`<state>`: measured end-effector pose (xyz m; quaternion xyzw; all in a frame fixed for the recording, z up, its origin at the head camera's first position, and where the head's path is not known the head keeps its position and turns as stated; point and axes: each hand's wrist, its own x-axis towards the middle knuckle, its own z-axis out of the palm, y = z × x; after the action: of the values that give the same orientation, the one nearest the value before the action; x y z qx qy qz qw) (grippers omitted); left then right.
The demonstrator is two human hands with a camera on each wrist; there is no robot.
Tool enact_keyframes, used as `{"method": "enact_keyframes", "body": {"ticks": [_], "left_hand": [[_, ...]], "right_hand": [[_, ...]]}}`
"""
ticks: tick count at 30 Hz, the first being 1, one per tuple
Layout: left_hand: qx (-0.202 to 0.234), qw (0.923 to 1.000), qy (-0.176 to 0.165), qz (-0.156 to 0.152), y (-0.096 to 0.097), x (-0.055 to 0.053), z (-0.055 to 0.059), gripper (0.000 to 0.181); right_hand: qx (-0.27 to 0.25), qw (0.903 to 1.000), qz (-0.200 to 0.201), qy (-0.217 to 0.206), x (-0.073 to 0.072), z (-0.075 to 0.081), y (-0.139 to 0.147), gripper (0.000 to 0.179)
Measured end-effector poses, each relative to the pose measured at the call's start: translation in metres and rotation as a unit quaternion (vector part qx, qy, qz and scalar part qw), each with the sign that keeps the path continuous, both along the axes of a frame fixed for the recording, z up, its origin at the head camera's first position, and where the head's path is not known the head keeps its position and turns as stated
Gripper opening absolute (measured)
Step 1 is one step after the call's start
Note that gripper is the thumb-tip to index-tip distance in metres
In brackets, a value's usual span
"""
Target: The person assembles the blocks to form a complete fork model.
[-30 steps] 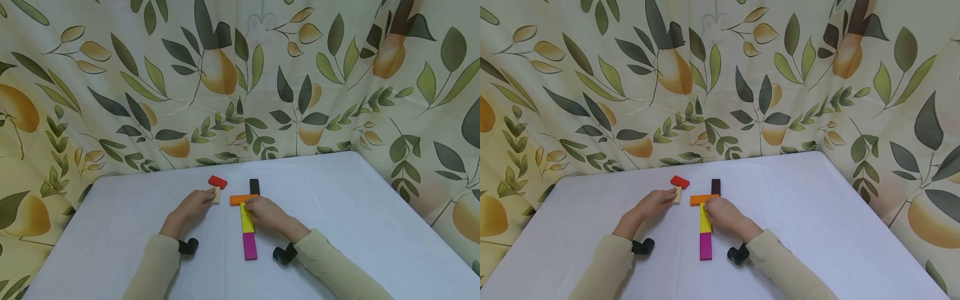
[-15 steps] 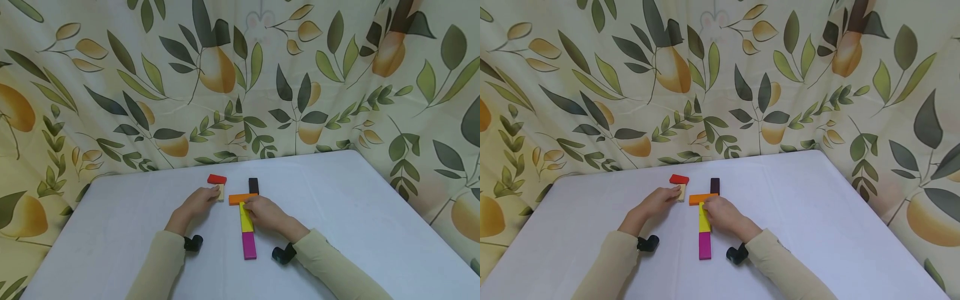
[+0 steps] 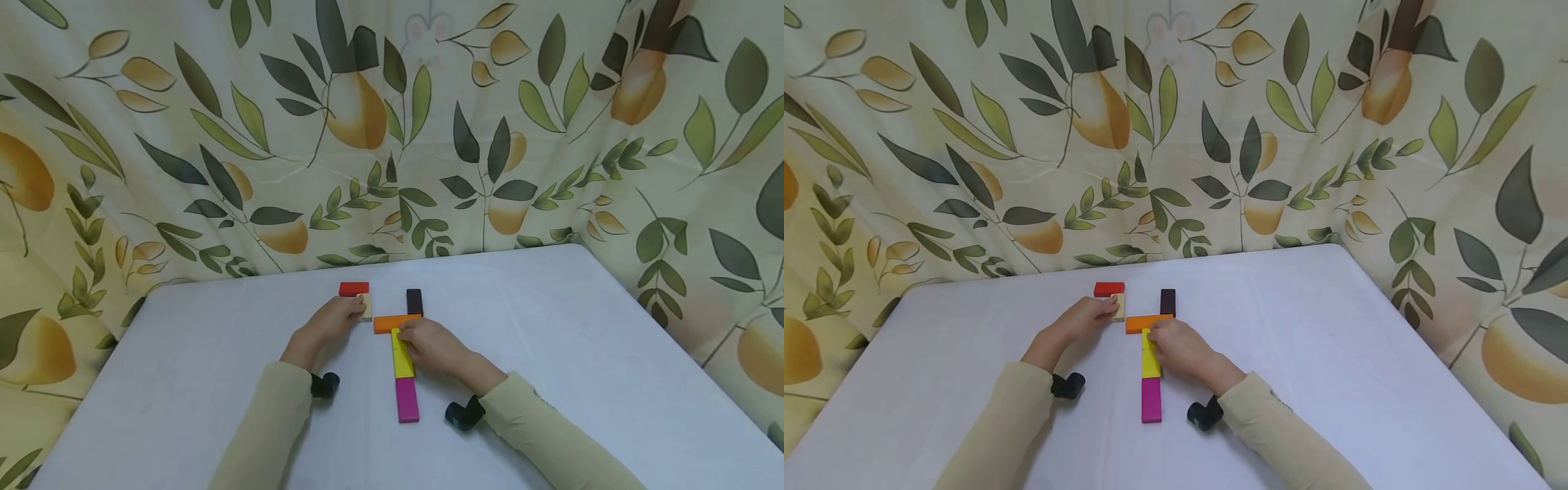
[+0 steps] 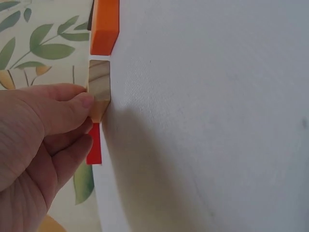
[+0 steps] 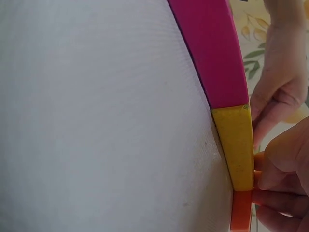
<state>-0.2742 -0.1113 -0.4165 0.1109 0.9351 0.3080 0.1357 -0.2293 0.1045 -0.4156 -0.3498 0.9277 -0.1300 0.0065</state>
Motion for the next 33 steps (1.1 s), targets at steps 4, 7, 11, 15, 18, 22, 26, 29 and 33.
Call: {"method": "enact_keyframes", "body": {"ticks": [4,7,11,15,18,22,26,29,33], "left_hand": [[0.031,0.9984,-0.027,0.039,0.003,-0.002,0.002,0.041],[0.030,0.9986,-0.024,0.037,0.006,-0.004,0.003,0.040],[-0.012,0.9995,0.023,-0.020,0.007,-0.005,0.004,0.040],[-0.041,0.9952,0.067,-0.059,0.007,-0.007,0.004,0.039],[-0.045,0.9933,0.079,-0.070,0.007,-0.009,0.004,0.037],[-0.046,0.9927,0.079,-0.079,0.008,-0.012,0.004,0.036],[-0.045,0.9942,0.062,-0.075,0.011,-0.015,0.004,0.038],[-0.049,0.9942,0.058,-0.075,0.013,-0.018,0.003,0.038],[-0.051,0.9934,0.063,-0.081,0.017,-0.021,0.002,0.034]], "right_hand": [[-0.001,1.0000,0.003,0.004,0.000,0.000,0.000,0.023],[-0.003,1.0000,0.002,0.007,-0.001,-0.001,0.001,0.024],[-0.013,0.9998,0.006,0.013,-0.001,-0.003,0.002,0.024],[-0.030,0.9994,0.005,0.018,-0.001,-0.004,0.005,0.022],[-0.042,0.9990,0.002,0.015,0.000,-0.004,0.007,0.021],[-0.049,0.9987,0.005,0.013,0.000,-0.005,0.007,0.022],[-0.050,0.9985,0.012,0.020,0.000,-0.006,0.006,0.022],[-0.049,0.9984,0.013,0.024,0.000,-0.007,0.005,0.022],[-0.042,0.9990,0.002,0.019,0.000,-0.007,0.004,0.023]]}}
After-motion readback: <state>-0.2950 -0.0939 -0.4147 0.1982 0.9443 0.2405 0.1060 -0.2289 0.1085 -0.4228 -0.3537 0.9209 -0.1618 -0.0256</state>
